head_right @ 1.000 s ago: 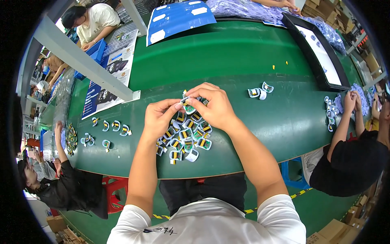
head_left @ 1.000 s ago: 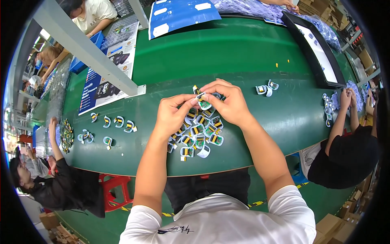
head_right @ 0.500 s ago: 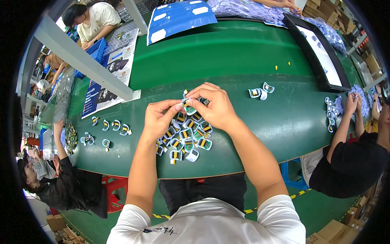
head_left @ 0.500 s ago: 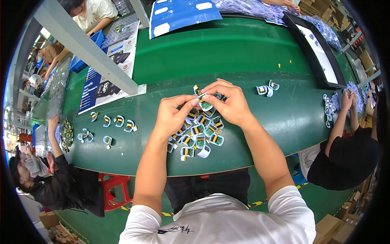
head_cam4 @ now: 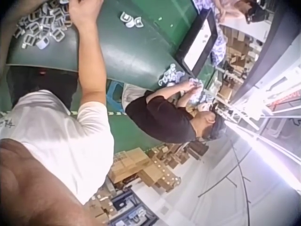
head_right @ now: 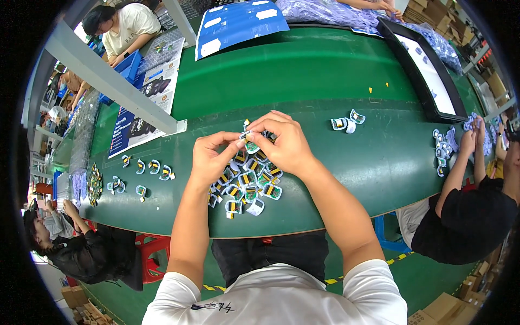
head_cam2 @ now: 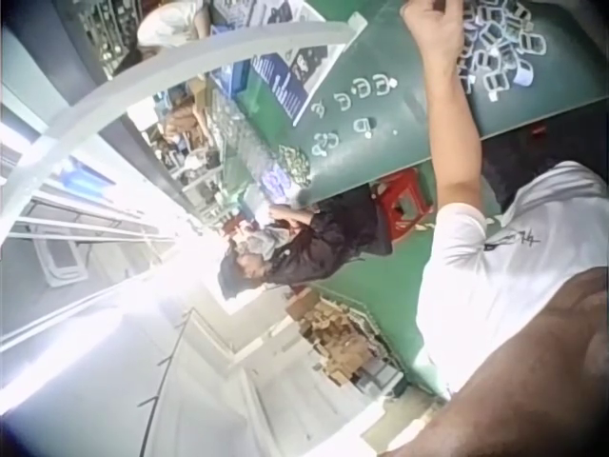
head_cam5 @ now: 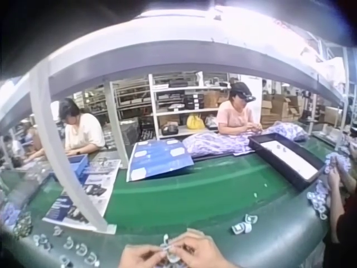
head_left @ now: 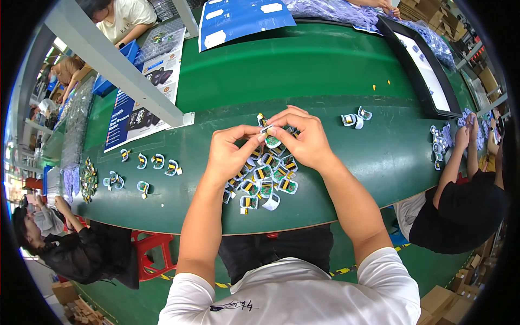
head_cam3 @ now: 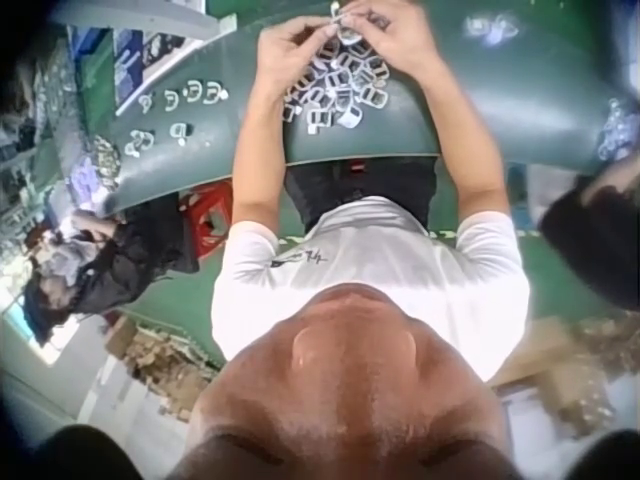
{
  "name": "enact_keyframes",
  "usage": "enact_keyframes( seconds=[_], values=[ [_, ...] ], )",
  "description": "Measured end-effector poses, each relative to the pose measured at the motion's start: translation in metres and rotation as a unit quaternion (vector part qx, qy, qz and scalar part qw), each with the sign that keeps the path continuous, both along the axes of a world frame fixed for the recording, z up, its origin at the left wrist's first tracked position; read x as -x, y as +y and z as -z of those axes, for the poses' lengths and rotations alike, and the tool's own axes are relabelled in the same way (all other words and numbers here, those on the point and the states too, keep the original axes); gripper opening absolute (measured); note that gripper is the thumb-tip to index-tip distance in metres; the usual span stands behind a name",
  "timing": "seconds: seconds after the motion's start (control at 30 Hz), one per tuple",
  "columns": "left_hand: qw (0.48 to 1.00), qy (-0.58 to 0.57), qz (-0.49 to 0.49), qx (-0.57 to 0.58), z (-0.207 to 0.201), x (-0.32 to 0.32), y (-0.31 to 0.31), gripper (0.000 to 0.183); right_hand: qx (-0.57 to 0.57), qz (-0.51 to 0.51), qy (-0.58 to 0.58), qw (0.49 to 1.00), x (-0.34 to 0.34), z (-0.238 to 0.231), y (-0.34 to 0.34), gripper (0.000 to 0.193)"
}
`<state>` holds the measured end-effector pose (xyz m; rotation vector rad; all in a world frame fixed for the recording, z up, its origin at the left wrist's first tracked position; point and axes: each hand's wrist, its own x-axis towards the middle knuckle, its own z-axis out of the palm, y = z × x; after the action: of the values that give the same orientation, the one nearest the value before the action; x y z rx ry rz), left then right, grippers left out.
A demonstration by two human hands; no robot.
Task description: Assembling or inspecting small electronic modules at a green workbench.
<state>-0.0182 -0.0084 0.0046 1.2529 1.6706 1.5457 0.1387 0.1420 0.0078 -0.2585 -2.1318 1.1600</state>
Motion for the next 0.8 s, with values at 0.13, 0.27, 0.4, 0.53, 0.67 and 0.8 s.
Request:
enact_keyframes(
  seconds=[0.13, 0.27, 0.4, 0.53, 0.67, 0.8],
  values=[
    [1.000, -0.007, 0.005, -0.028, 0.005, -0.003, 0.004, 0.016, -0.016, 0.027, -0.007, 0.999, -0.002, 0.004, -0.005, 0.007],
    [0.992, -0.127, -0.007, 0.027, 0.008, 0.006, 0.003, 0.018, -0.135, 0.087, 0.013, 0.987, 0.001, 0.003, -0.008, 0.010],
    [0.984, -0.173, 0.006, 0.050, -0.004, 0.002, 0.003, 0.016, -0.248, 0.054, 0.066, 0.965, 0.002, -0.004, -0.006, 0.015],
    [0.987, -0.146, 0.014, 0.071, -0.004, 0.005, 0.001, 0.015, -0.272, 0.009, 0.046, 0.961, 0.003, -0.003, -0.001, 0.016],
    [0.983, -0.163, 0.027, 0.074, -0.005, 0.005, 0.000, 0.015, -0.279, -0.004, 0.039, 0.960, -0.002, -0.007, 0.000, 0.016],
    [0.981, -0.173, 0.054, 0.075, -0.006, 0.005, -0.001, 0.013, -0.249, -0.043, 0.022, 0.967, -0.004, -0.013, -0.003, 0.013]
  ],
)
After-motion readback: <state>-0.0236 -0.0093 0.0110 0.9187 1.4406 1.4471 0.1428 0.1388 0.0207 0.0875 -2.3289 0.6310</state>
